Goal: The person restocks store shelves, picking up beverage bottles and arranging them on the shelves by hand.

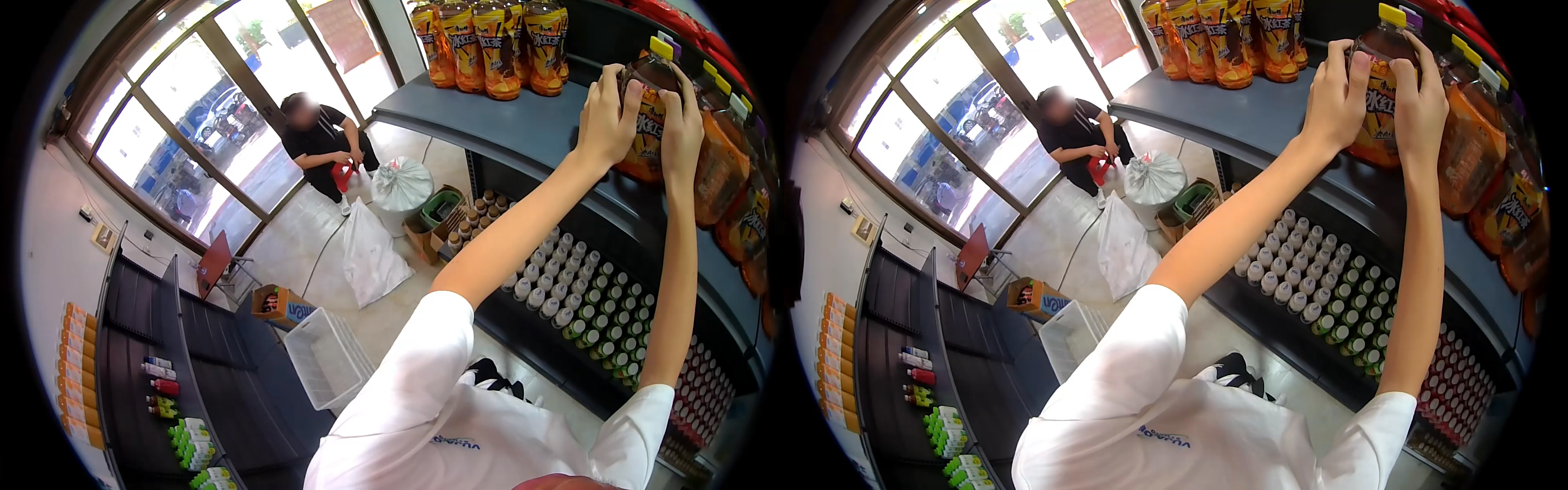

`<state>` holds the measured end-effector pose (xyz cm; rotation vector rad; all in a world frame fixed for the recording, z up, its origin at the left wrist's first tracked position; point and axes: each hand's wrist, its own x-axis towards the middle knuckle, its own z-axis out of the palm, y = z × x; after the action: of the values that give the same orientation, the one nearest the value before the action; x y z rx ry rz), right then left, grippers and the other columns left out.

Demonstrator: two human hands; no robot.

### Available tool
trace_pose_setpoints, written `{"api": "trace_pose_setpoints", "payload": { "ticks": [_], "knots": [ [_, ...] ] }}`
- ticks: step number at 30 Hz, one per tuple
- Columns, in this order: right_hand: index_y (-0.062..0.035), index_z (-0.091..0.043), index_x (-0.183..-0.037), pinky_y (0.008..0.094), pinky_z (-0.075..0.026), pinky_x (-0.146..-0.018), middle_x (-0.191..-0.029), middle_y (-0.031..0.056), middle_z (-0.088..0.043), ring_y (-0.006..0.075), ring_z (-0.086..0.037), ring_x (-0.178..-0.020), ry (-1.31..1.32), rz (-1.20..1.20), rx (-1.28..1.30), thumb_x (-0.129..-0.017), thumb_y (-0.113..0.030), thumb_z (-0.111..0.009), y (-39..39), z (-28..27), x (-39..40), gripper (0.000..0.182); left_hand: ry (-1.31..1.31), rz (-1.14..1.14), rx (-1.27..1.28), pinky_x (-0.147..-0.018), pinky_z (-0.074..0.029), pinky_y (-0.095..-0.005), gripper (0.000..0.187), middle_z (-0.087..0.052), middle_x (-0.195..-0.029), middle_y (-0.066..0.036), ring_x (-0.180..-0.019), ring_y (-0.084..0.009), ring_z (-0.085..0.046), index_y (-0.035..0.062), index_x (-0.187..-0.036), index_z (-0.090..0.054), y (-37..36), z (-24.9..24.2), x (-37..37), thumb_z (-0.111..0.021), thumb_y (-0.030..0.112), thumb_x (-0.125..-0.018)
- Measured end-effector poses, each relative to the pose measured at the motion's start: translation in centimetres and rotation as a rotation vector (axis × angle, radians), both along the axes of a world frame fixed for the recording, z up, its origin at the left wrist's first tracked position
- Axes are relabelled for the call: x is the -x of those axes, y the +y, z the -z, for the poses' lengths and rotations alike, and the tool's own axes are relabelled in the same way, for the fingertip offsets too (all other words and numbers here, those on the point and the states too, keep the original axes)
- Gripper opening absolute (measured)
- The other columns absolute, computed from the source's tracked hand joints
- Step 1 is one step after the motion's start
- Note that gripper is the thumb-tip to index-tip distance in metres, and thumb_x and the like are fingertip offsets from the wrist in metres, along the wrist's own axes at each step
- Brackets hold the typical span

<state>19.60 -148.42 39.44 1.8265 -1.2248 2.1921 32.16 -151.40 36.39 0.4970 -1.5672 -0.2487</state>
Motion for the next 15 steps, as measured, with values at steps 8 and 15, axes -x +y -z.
{"api": "trace_pose_setpoints", "payload": {
  "ticks": [8, 15],
  "knots": [
    [-0.0089, -0.065, -0.134, 0.0332, -0.049, -0.099, -0.12, 0.0119, -0.072, 0.0223, -0.068, -0.108, -0.003, 0.037, 0.067, -0.097, -0.038, -0.063, 0.6, -0.4, -0.8, 0.047, 0.024, 0.047, 0.051, -0.084, -0.049, -0.0515, 0.052, -0.063, -0.103, -0.025, -0.095, -0.0444, -0.06, 0.0016, -0.123, -0.048, -0.6, -0.1, 0.0, -0.046, 0.05, -0.105],
    [-0.0069, -0.072, -0.122, 0.0328, -0.049, -0.095, -0.11, 0.0115, -0.076, 0.0217, -0.069, -0.102, -0.045, 0.059, -0.017, -0.096, -0.052, -0.065, 1.9, -1.1, -0.8, 0.052, 0.07, 0.068, 0.179, -0.078, -0.047, -0.0487, 0.05, -0.058, -0.093, -0.021, -0.089, -0.0406, -0.058, 0.0014, -0.116, -0.047, -0.4, -0.3, -0.3, -0.047, 0.05, -0.103]
  ]
}}
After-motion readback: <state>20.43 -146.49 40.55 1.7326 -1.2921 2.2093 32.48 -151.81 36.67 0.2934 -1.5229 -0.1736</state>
